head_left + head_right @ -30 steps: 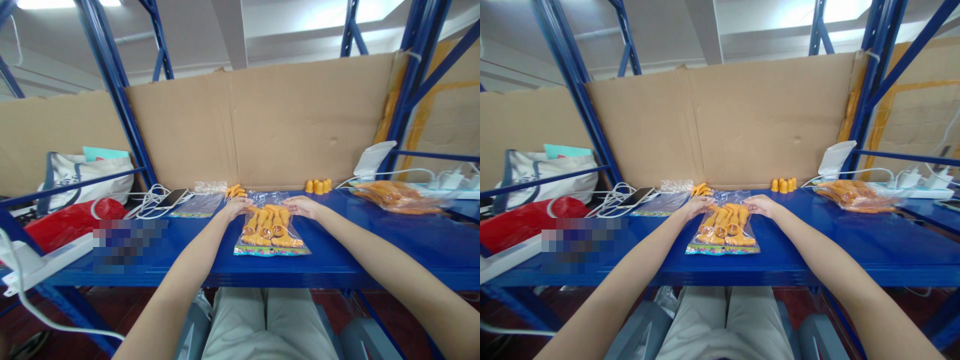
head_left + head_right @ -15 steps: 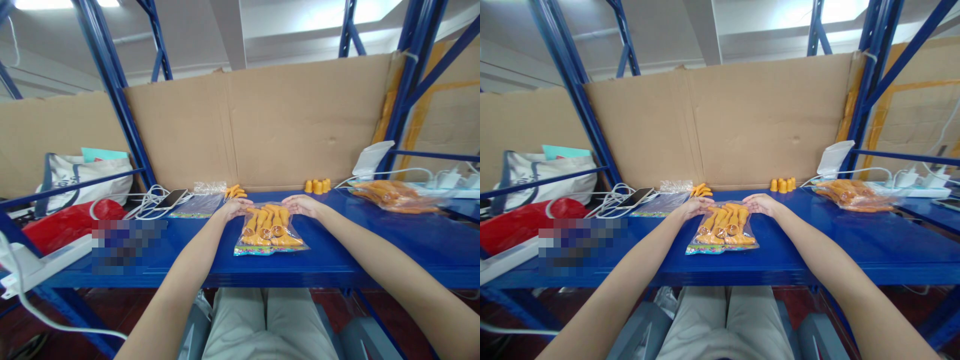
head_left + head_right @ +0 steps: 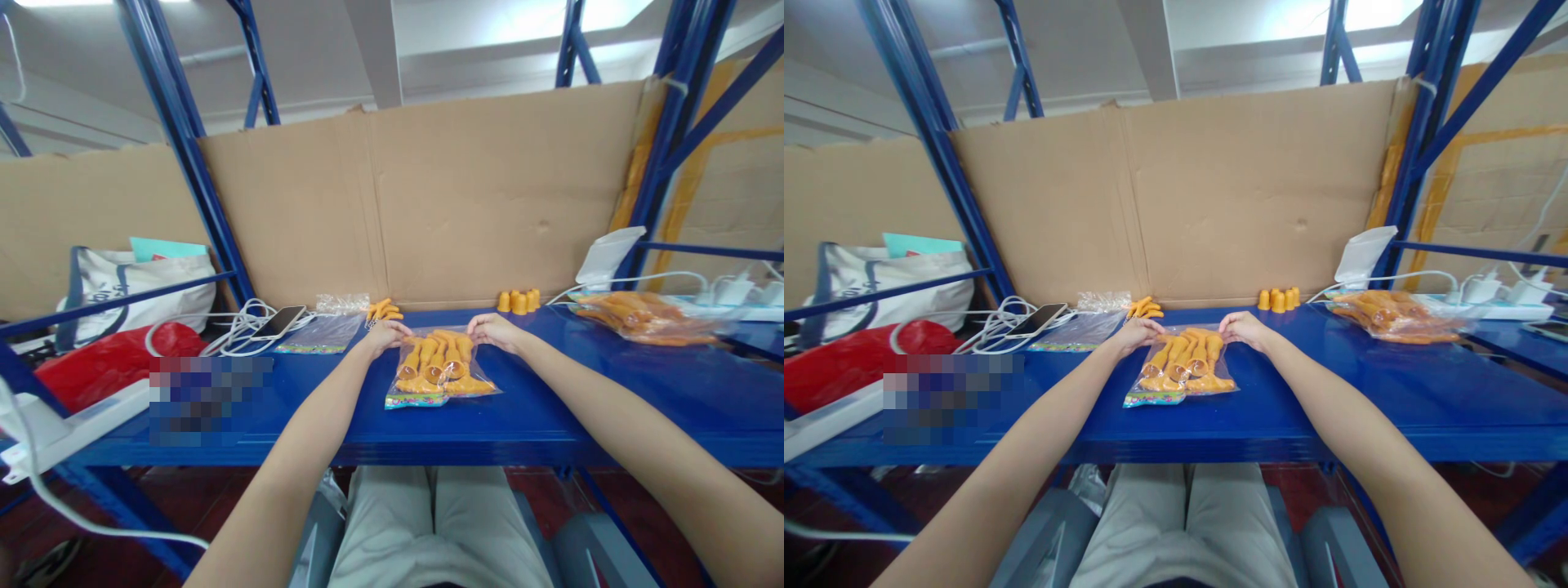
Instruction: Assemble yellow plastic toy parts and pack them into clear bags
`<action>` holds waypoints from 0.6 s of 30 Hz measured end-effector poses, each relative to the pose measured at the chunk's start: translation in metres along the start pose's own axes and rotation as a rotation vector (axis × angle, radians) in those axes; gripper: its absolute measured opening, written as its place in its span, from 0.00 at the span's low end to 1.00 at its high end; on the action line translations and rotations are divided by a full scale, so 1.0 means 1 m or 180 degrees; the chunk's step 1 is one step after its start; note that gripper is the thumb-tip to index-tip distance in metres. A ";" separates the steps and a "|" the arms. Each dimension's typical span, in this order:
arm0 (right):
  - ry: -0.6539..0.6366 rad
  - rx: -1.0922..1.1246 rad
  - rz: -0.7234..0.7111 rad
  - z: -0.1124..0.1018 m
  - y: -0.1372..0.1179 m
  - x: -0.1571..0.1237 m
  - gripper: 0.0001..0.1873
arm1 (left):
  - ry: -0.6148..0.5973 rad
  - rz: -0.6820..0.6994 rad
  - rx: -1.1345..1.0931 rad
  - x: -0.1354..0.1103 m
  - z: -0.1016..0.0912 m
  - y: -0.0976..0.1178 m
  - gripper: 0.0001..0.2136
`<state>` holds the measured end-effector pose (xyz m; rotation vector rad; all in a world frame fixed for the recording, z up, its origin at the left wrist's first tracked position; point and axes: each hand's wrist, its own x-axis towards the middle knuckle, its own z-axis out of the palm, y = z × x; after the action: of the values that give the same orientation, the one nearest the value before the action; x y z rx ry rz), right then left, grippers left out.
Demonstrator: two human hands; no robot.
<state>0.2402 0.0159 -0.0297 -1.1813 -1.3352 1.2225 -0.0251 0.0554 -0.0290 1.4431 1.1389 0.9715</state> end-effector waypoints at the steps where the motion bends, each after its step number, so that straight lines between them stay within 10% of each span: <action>1: 0.0014 -0.0064 -0.0099 0.000 0.001 0.001 0.12 | 0.0028 0.0056 0.0044 0.001 0.001 0.000 0.09; 18: -0.0059 -0.2440 -0.1703 -0.007 0.004 0.012 0.10 | 0.0287 0.1143 0.1710 0.006 0.005 0.000 0.12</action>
<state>0.2462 0.0291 -0.0329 -1.1808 -2.0552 0.3265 -0.0188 0.0599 -0.0303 2.1073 1.2945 1.0258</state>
